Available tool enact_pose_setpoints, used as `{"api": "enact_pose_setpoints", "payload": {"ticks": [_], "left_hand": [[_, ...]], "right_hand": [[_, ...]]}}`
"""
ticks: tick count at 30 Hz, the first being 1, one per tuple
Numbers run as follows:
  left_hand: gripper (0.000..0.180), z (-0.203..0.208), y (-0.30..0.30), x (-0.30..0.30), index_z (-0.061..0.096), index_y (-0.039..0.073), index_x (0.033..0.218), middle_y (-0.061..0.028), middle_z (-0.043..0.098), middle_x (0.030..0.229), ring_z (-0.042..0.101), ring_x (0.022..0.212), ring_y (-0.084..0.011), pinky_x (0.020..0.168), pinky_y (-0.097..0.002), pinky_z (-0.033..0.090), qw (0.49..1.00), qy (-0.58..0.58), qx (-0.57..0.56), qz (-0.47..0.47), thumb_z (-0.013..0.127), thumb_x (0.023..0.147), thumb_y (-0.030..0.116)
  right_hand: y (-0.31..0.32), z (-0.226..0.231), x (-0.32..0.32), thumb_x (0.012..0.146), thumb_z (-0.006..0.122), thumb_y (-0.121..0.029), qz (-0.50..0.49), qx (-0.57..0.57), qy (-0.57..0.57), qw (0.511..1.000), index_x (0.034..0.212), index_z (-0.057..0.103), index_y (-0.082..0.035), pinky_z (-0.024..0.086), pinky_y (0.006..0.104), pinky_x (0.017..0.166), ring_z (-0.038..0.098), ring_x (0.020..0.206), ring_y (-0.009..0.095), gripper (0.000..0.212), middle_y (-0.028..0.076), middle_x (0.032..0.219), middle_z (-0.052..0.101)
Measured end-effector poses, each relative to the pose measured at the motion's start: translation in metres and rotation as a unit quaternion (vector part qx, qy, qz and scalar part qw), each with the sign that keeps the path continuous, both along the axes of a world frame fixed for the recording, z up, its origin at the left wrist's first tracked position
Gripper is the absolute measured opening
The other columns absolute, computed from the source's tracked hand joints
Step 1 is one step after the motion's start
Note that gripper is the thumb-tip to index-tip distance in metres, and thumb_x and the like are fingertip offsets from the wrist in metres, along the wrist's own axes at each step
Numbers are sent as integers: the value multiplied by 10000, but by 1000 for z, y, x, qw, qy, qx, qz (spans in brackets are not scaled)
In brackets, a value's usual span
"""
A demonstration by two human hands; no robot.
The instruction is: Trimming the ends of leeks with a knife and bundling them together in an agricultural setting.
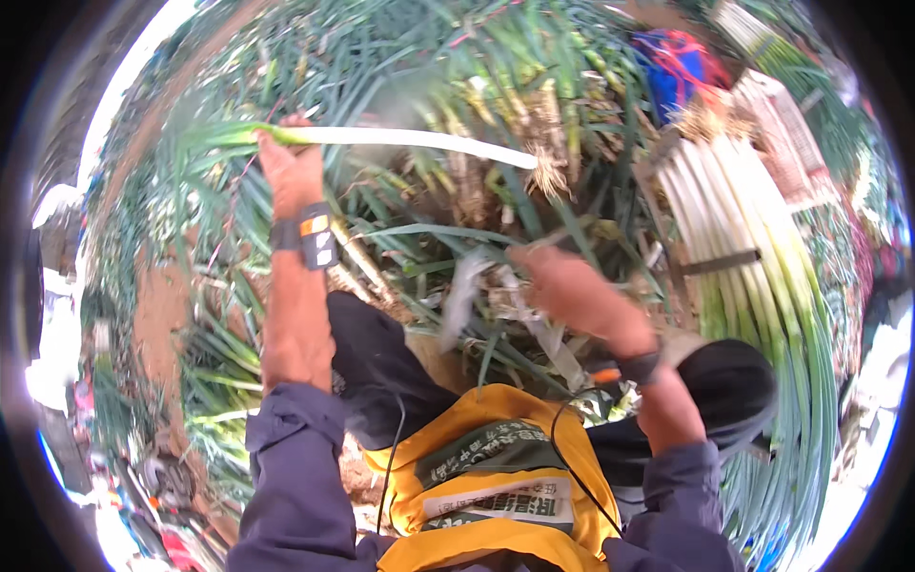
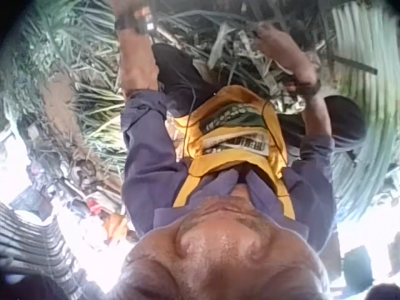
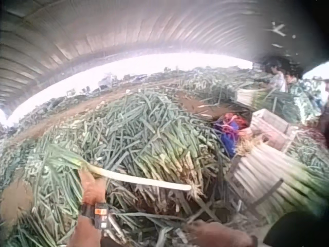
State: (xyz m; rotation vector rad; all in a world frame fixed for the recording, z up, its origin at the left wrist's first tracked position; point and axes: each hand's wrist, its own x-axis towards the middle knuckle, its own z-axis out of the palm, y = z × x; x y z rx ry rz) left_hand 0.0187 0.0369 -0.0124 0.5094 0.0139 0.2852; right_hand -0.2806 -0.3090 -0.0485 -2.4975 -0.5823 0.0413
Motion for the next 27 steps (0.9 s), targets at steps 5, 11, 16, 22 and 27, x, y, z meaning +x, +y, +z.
{"api": "enact_pose_setpoints", "payload": {"ticks": [5, 11, 16, 22, 27], "left_hand": [[472, 28, -56, -47, 462, -87, 1323, -249, 516, 1383, 420, 1401, -369, 1198, -570, 311, 988, 15, -15, -155, 540, 1033, 277], [533, 48, -146, -109, 445, 152, 1461, -151, 378, 1569, 329, 1466, -288, 1218, -500, 267, 910, -90, -4, -405, 564, 1004, 397], [739, 56, -177, -112, 303, 183, 1550, -148, 405, 1538, 388, 1421, -287, 1211, -464, 292, 905, -153, 142, -371, 610, 955, 494], [439, -8, -241, -111, 577, 30, 1308, -77, 711, 1041, 691, 906, -164, 841, -315, 583, 848, 85, 285, -439, 660, 981, 311], [313, -29, -306, -134, 659, 62, 1198, -28, 712, 993, 674, 849, -116, 780, -263, 544, 787, 31, 431, -441, 626, 1006, 308]], "right_hand": [[63, 51, 40, 994, 642, -359, -215, 486, 198, 823, 1189, 643, 41, 510, 251, 641, 619, 746, 87, 446, 46, 878, 686], [88, 99, 124, 988, 659, -262, -95, 898, 123, 412, 885, 609, -43, 482, 218, 554, 602, 643, 97, 247, 16, 743, 621], [35, 156, 114, 986, 641, -226, -212, 789, -58, 573, 915, 639, -17, 486, 253, 545, 596, 552, 128, 221, 38, 735, 653], [-215, 280, 28, 926, 659, -154, -370, 345, -452, 735, 781, 688, 56, 476, 247, 471, 586, 525, 109, 257, 69, 641, 655], [-310, 382, -112, 915, 648, -186, -585, -146, -391, 695, 946, 660, 65, 462, 351, 505, 598, 594, 173, 253, 114, 770, 694]]}}
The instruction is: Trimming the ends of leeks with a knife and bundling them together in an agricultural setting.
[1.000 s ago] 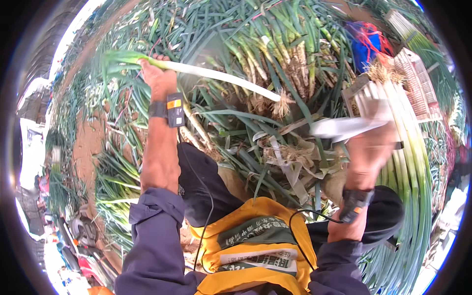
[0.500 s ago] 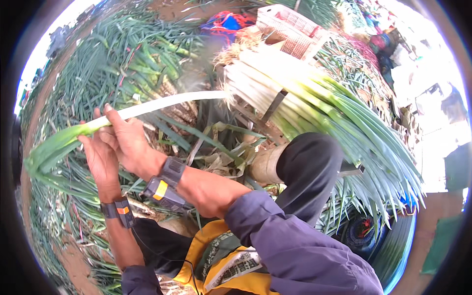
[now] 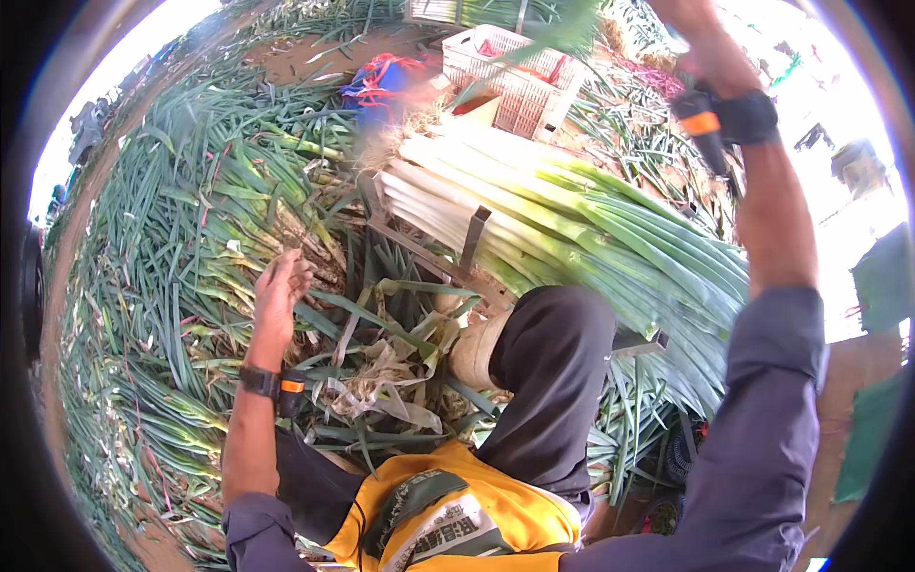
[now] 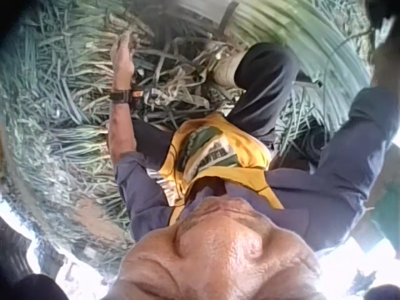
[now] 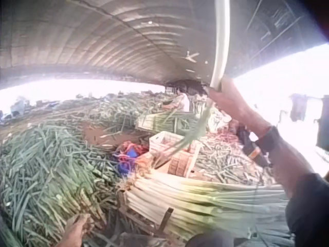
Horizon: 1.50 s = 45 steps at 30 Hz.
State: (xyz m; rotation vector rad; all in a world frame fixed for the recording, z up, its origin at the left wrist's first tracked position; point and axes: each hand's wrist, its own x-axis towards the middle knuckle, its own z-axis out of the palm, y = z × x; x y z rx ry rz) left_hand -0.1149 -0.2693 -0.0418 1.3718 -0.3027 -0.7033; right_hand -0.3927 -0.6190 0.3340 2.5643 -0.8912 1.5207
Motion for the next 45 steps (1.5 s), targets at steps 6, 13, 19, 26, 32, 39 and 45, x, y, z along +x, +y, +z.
{"api": "enact_pose_setpoints", "payload": {"ticks": [6, 13, 19, 26, 32, 39, 45], "left_hand": [[273, 2, -151, -48, 669, 16, 1193, -106, 678, 1125, 660, 993, -184, 890, -310, 530, 914, -403, 0, -45, 612, 1005, 205], [196, -1, -295, -65, 700, 48, 1023, -146, 628, 1003, 596, 991, -342, 904, -438, 473, 757, -650, -9, -74, 610, 947, 205], [173, -32, -308, -64, 681, 49, 973, -135, 602, 1003, 568, 991, -343, 891, -469, 455, 749, -660, 39, -40, 594, 923, 190], [226, -44, -307, -66, 612, 33, 1091, -134, 570, 996, 547, 974, -352, 889, -470, 430, 767, -641, 30, -25, 613, 919, 179], [244, -43, -304, -59, 652, 72, 1145, -148, 568, 1051, 524, 1018, -359, 902, -486, 424, 755, -652, 54, -38, 610, 957, 221], [164, -36, -311, -61, 646, 67, 1068, -146, 557, 1038, 538, 982, -381, 880, -493, 448, 757, -650, 61, -37, 604, 965, 187], [162, -36, -311, -63, 626, 82, 1087, -129, 560, 1066, 543, 983, -374, 893, -488, 448, 762, -645, 41, -50, 617, 952, 170]], "right_hand": [[-113, -85, -103, 835, 726, -219, -75, -115, 494, 859, 1182, 583, -99, 524, 477, 785, 663, 869, 388, 394, 166, 1003, 662], [-92, -194, -69, 782, 657, -190, 110, 65, 596, 793, 909, 612, -33, 494, 500, 756, 640, 823, 394, 207, 184, 876, 636], [-84, -232, -60, 883, 660, -271, 156, 202, 522, 814, 1130, 647, -12, 470, 452, 851, 642, 905, 338, 358, 174, 970, 661], [-90, -242, -45, 900, 642, -275, 162, 353, 528, 755, 1107, 666, 19, 504, 403, 737, 660, 775, 296, 359, 189, 836, 673], [-88, -267, -28, 951, 607, -311, 187, 360, 540, 737, 1154, 657, 25, 505, 416, 785, 655, 832, 300, 396, 209, 900, 671], [-62, -236, -56, 1007, 556, -383, 123, 274, 580, 757, 1010, 664, 25, 494, 489, 833, 643, 916, 393, 422, 207, 950, 655], [-41, -270, -116, 934, 652, -223, 75, 64, 517, 851, 846, 592, -21, 468, 454, 668, 571, 740, 335, 228, 142, 851, 504]]}}
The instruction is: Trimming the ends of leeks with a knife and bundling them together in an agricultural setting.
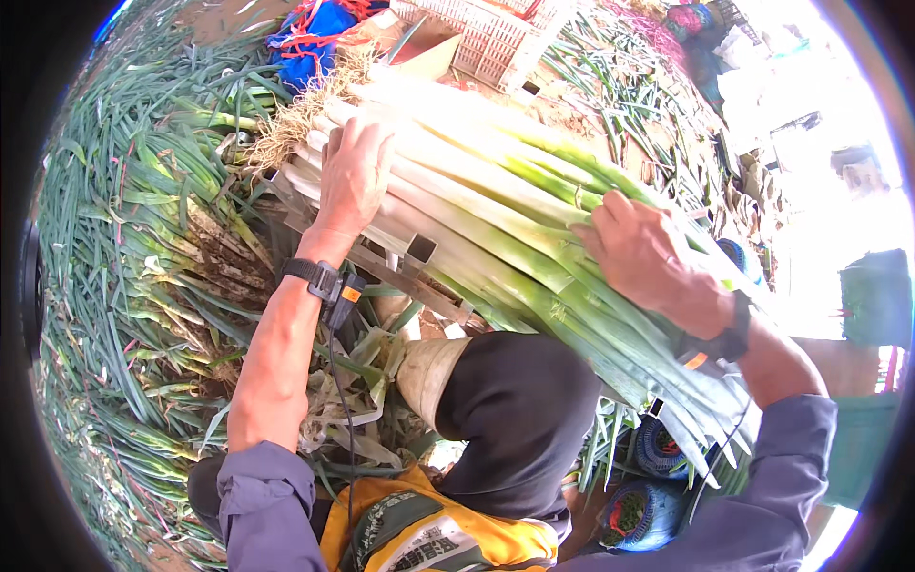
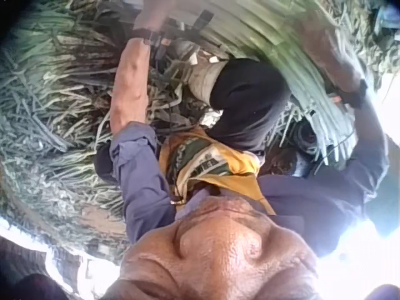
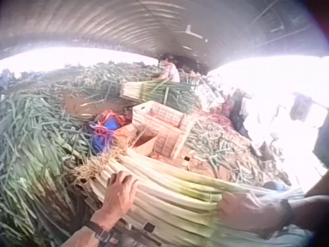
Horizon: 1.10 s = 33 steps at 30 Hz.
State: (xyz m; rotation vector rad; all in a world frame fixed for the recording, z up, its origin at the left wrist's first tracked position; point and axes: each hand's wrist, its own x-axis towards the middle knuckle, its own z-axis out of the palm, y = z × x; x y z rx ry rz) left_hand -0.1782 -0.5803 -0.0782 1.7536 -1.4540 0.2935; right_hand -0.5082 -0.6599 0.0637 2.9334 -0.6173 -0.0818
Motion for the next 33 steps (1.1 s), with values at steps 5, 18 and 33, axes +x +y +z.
{"api": "enact_pose_setpoints", "payload": {"ticks": [5, 18, 33], "left_hand": [[204, -3, 3, 2, 629, 81, 1130, -137, 574, 1118, 541, 1004, -363, 919, -475, 439, 1000, 2, 26, -4, 623, 941, 157], [312, 27, 7, -12, 644, 86, 1191, -94, 594, 1184, 573, 1112, -273, 1012, -422, 446, 988, -13, 156, 0, 648, 891, 170], [435, 25, 299, 30, 617, -29, 1249, -224, 673, 912, 669, 893, -316, 828, -413, 518, 840, 299, 376, -252, 649, 952, 287]], "right_hand": [[-3, -15, -4, 927, 643, -143, 3, -2, -48, 999, 844, 588, -34, 460, 454, 637, 561, 707, 330, 148, 120, 818, 495], [-33, 25, 10, 1029, 509, -219, -5, 50, 144, 988, 935, 583, 10, 477, 514, 704, 611, 812, 435, 258, 228, 926, 575], [171, -68, 332, 932, 639, -230, 227, 331, 23, 915, 1074, 663, 10, 515, 453, 785, 658, 882, 383, 280, 198, 942, 687]]}}
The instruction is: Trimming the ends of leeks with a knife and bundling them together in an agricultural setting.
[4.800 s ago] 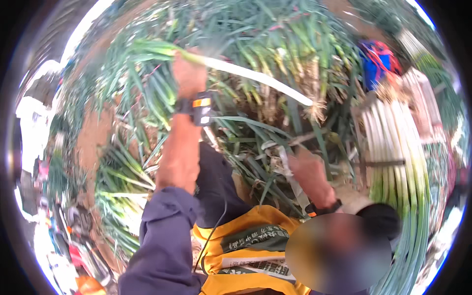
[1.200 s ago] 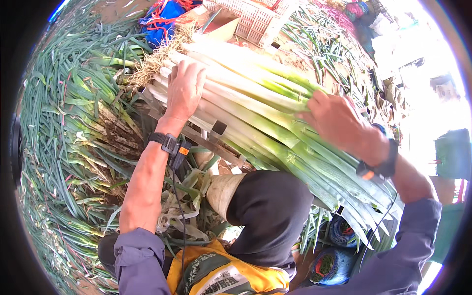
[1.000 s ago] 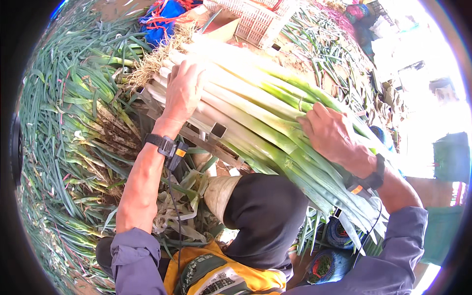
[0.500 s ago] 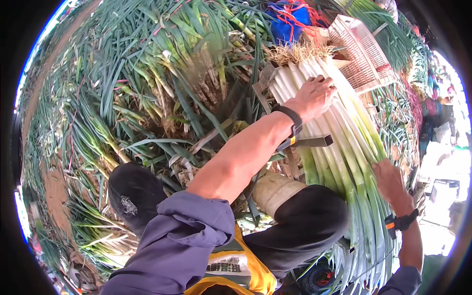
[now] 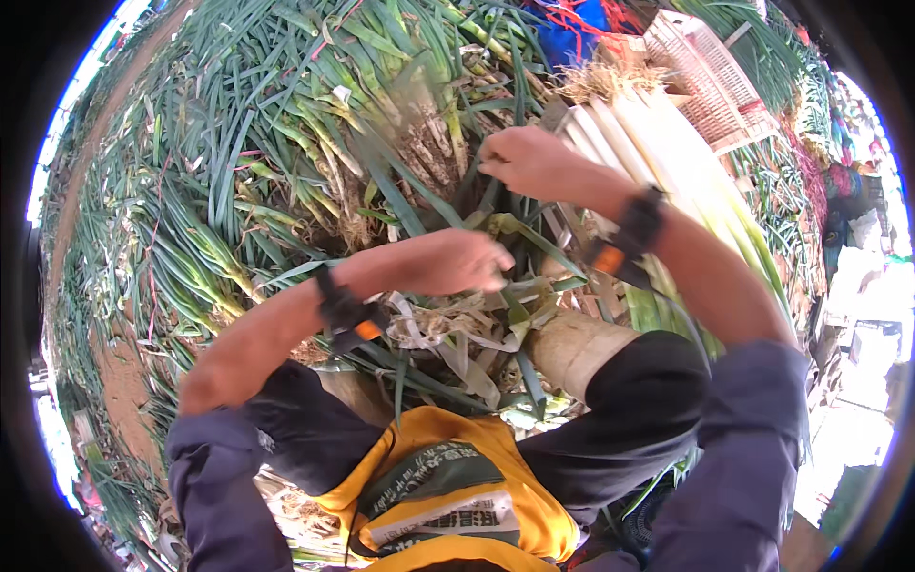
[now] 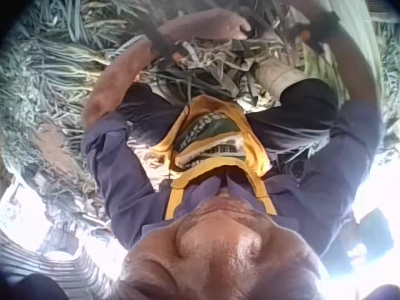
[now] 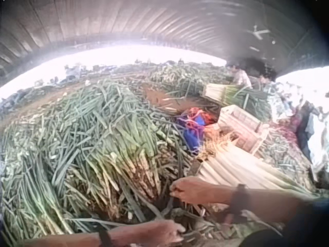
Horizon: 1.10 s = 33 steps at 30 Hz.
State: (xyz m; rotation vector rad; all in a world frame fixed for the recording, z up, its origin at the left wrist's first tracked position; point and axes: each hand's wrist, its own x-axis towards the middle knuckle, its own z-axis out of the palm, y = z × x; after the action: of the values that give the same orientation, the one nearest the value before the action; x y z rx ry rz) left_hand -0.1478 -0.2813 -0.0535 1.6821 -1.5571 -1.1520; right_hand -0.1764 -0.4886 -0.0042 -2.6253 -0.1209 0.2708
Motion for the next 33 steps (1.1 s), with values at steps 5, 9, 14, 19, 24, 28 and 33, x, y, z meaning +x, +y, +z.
{"api": "enact_pose_setpoints", "payload": {"ticks": [5, 9, 14, 19, 24, 28, 33], "left_hand": [[432, -3, 120, 79, 578, -9, 1324, -146, 669, 1175, 656, 1045, -247, 949, -353, 508, 982, -2, 145, 120, 613, 996, 271], [385, -40, 196, 105, 578, 8, 1310, -86, 662, 1148, 652, 1008, -188, 940, -330, 512, 798, 269, 34, 539, 592, 1017, 257], [372, -85, 228, 124, 579, 40, 1309, -51, 664, 1087, 645, 950, -152, 900, -317, 516, 682, 342, 85, 641, 600, 1015, 266], [366, -80, 208, 121, 601, 52, 1289, -53, 665, 1090, 644, 955, -150, 900, -306, 511, 742, 339, 80, 573, 603, 1014, 295], [526, -85, 211, 135, 561, -19, 1308, -94, 664, 1120, 657, 1009, -164, 915, -313, 520, 696, 410, 43, 588, 595, 1012, 415], [744, -84, 188, 132, 484, -42, 1359, -172, 634, 1212, 640, 1102, -268, 987, -414, 506, 661, 415, 64, 622, 533, 981, 597], [814, -61, 146, 116, 537, 79, 1288, -130, 634, 1153, 635, 1093, -278, 968, -474, 521, 673, 530, -16, 515, 486, 880, 782]], "right_hand": [[16, -207, 98, 869, 664, -241, -90, -17, -69, 993, 1061, 646, -30, 508, 500, 834, 631, 977, 420, 286, 214, 1004, 663], [72, -276, 132, 843, 673, -122, -201, -25, -41, 978, 1090, 592, -22, 525, 517, 851, 585, 1091, 430, 279, 218, 1148, 608], [97, -320, 145, 820, 688, -35, -208, -198, -120, 950, 1151, 551, 17, 547, 488, 864, 575, 1109, 423, 362, 239, 1179, 574], [67, -240, 135, 799, 741, -245, -178, -114, -53, 976, 1122, 556, 8, 540, 468, 885, 606, 1085, 399, 449, 239, 1189, 601], [83, -142, 75, 808, 745, -406, -187, 54, 182, 964, 1198, 536, 68, 526, 423, 896, 662, 993, 348, 648, 243, 1116, 648], [132, -102, 4, 855, 722, -321, -197, 310, 277, 888, 1145, 502, 101, 525, 317, 670, 604, 786, 174, 557, 120, 938, 611], [196, -23, -77, 843, 753, -370, -139, 334, 289, 886, 1189, 527, 92, 535, 357, 775, 652, 841, 224, 620, 168, 987, 664]]}}
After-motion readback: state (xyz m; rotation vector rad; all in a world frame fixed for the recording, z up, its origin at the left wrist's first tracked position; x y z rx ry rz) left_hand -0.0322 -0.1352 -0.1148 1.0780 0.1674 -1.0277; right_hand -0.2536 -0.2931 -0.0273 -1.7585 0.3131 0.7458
